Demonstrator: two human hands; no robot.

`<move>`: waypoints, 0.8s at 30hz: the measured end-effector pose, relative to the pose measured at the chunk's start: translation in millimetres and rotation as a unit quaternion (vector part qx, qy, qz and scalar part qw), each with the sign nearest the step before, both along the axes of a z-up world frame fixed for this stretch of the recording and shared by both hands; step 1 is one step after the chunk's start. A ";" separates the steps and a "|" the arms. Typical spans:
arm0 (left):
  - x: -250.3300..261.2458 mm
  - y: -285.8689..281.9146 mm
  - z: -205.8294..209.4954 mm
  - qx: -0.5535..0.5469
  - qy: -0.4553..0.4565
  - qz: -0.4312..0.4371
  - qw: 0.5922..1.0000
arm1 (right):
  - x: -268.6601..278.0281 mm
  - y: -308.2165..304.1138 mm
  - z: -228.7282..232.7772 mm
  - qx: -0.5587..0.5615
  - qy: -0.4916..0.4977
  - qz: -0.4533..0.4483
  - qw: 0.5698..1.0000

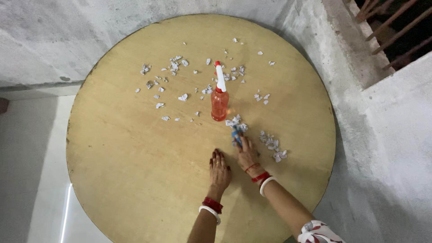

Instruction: The person wipes a round wooden table with a blue cloth, gathering small white debris into a pile. They then spray the table with a red spray bottle and continue wiping the surface until the debris is removed.

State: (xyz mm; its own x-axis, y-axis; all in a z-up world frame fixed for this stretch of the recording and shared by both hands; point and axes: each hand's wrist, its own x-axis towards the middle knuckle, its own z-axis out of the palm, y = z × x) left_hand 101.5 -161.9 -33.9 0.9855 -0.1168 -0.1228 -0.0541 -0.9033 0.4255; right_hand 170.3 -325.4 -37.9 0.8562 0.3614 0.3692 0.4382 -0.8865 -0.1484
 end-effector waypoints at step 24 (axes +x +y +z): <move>40.8 -37.9 -13.6 -0.022 -0.051 0.003 0.998 | 27.3 8.5 -10.9 -0.080 0.096 -0.002 0.992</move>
State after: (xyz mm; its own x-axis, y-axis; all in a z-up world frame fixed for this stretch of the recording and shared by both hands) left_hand 142.3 -199.8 -47.5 0.9934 -0.1137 -0.0165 -0.0937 -0.8847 0.4566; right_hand 197.7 -316.9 -48.8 0.9068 0.3987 0.1367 0.4118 -0.9072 -0.0855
